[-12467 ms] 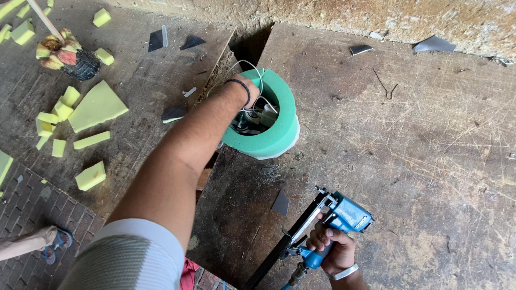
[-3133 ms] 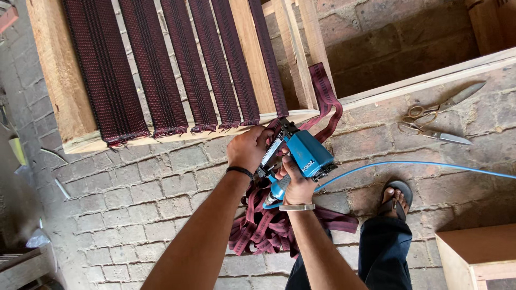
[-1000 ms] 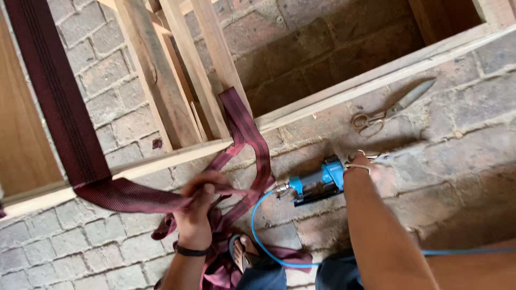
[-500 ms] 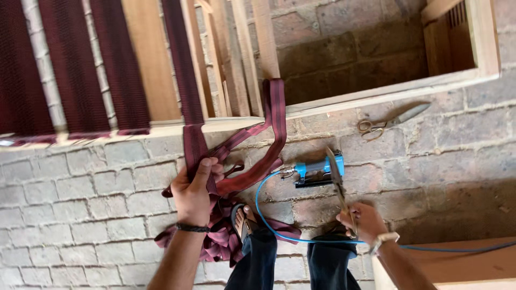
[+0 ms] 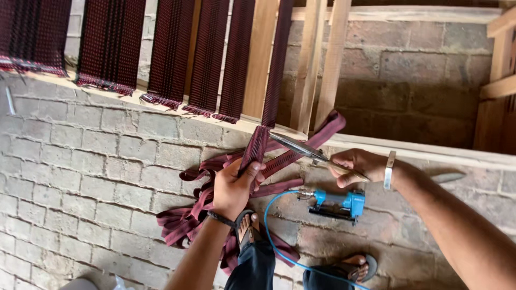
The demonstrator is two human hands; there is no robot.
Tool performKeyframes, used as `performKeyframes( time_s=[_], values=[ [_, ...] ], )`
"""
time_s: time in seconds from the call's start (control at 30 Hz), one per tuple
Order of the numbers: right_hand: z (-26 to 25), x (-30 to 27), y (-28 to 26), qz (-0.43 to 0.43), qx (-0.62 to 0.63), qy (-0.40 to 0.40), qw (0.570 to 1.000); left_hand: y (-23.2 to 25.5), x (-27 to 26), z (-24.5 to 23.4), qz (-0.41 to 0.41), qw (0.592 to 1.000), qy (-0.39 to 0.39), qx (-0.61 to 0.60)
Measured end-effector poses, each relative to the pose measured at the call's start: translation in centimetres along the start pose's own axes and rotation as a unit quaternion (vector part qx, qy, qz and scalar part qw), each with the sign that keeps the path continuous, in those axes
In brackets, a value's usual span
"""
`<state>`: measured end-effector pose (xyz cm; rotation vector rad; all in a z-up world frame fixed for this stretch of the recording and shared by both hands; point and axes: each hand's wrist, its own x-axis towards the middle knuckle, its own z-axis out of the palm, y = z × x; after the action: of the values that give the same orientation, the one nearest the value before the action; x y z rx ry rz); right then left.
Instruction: The person sits on the floor and attaches maroon webbing strips to a wooden frame using a pneumatic staple gun. They repeatedly pull the webbing taut, staple it in place, and trim the excess with scissors.
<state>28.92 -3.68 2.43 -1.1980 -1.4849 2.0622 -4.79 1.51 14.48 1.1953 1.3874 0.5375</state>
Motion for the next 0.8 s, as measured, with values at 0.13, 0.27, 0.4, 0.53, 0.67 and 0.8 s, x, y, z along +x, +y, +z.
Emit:
performKeyframes(
  time_s=[0.13, 0.27, 0.4, 0.53, 0.67, 0.8],
  values=[
    [-2.1, 4.0, -0.3, -0.074, 0.051, -0.060, 0.994, -1.0, -0.1, 0.5, 0.019, 0.999, -0.004, -0.026],
    [-4.0, 7.8, 0.1, -0.128, -0.012, -0.054, 0.990, -2.4, 0.1, 1.2, 0.052, 0.997, 0.003, -0.056],
    [-4.0, 8.8, 1.3, -0.121, 0.021, -0.040, 0.992, -3.6, 0.5, 1.6, 0.078, 0.996, 0.017, -0.040],
    [-3.2, 8.8, 1.3, -0.070, -0.016, -0.022, 0.997, -3.3, 1.0, 1.2, 0.138, 0.988, 0.035, 0.053],
    [-3.0, 7.5, 0.0, -0.044, -0.083, 0.024, 0.995, -2.7, 0.7, 0.9, 0.102, 0.994, 0.044, 0.017],
    [-3.1, 7.9, -3.0, -0.165, -0.079, 0.047, 0.982, -2.4, 0.3, 0.1, 0.131, 0.987, 0.042, 0.084]
  ],
)
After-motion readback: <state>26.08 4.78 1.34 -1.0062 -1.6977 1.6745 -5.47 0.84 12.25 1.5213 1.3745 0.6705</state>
